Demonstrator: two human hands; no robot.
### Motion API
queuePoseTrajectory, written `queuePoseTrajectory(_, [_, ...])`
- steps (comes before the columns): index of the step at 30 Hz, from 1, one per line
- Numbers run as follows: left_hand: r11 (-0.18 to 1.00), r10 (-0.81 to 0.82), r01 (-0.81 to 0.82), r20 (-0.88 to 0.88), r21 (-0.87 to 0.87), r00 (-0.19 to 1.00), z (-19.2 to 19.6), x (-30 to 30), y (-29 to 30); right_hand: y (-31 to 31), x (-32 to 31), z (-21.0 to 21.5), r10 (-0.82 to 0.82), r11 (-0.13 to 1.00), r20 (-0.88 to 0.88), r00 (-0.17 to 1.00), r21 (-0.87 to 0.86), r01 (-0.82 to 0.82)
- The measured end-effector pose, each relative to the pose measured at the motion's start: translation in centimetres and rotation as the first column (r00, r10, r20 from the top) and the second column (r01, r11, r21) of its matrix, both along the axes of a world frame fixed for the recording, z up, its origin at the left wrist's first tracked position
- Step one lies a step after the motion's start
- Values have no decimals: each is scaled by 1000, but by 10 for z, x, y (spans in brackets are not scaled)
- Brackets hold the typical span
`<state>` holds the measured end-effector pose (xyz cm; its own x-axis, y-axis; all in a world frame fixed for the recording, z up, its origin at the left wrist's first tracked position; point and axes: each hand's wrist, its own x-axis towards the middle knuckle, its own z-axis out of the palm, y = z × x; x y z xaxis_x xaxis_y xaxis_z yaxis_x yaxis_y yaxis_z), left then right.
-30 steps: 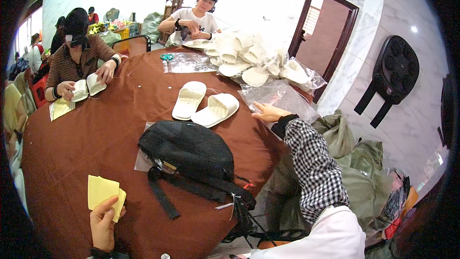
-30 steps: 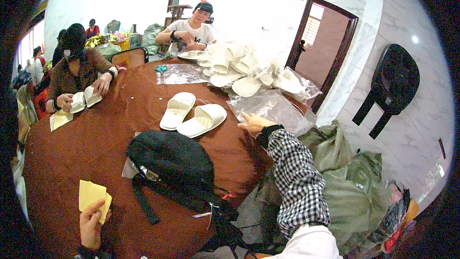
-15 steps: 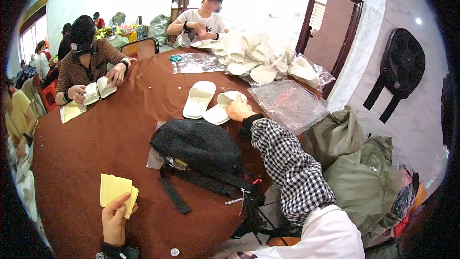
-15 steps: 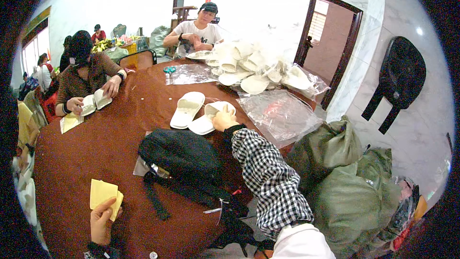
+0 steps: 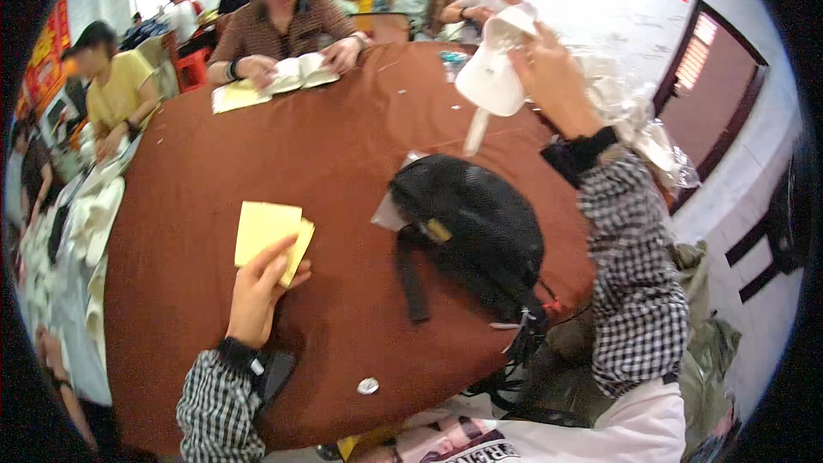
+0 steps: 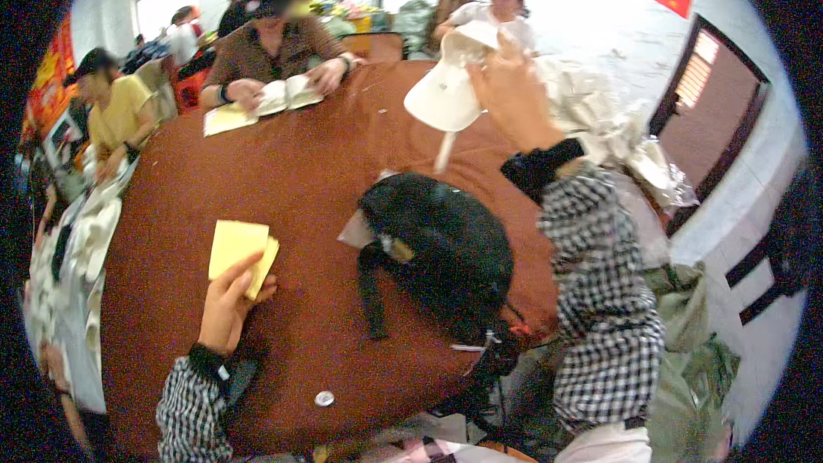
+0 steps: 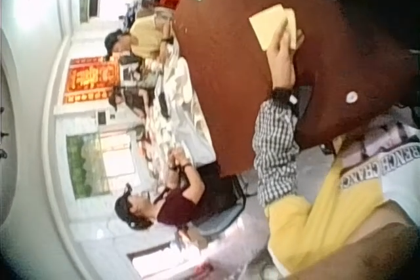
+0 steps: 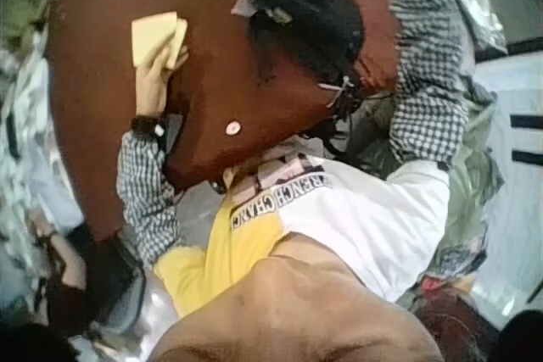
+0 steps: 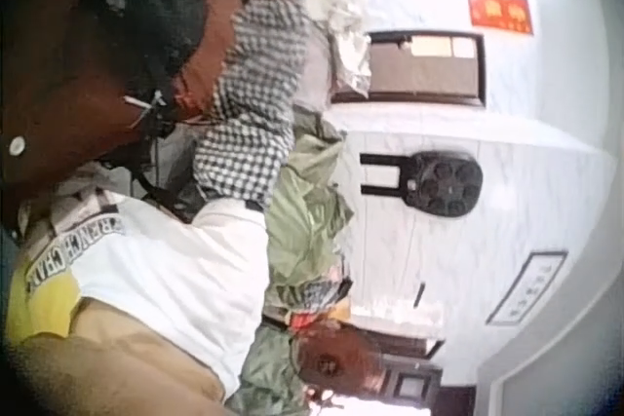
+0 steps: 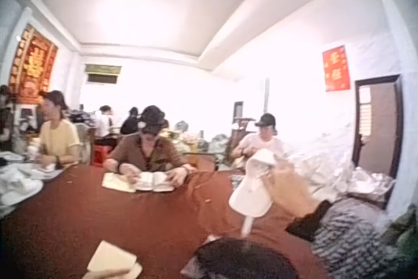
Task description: Applying size labels to the inside of white slippers at an assembly table.
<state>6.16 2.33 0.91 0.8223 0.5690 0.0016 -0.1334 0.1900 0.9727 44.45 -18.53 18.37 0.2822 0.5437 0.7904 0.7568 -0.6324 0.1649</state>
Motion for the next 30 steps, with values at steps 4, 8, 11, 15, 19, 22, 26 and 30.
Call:
queuePoseTrajectory(4, [995,88,-90,55,38,995,11,-15,24,20,-75,32,261,962,63,963,67,-265])
queuePoseTrajectory(8, [991,107,-114,94,72,990,15,-31,36,30,-127,25,505,860,178,845,-186,-475])
queuePoseTrajectory(11, [994,-22,10,114,107,993,15,-24,36,28,-154,4,506,844,61,860,-241,-479])
queuePoseTrajectory(15, [994,-68,65,35,91,997,20,-37,35,48,-186,-60,523,792,-541,658,23,-611])
queuePoseTrajectory(19, [990,32,-4,-198,139,980,14,-27,33,51,-173,-127,537,646,-637,553,-111,-755])
queuePoseTrajectory(22, [970,34,28,-249,240,968,9,-26,29,49,-181,-154,470,671,-619,629,-212,-710])
queuePoseTrajectory(26, [791,139,79,-304,606,943,7,-28,27,51,-186,-152,502,672,-555,663,-231,-703])
queuePoseTrajectory(30, [827,210,53,-395,560,895,17,-41,27,49,-192,-157,464,742,-481,744,-247,-623])
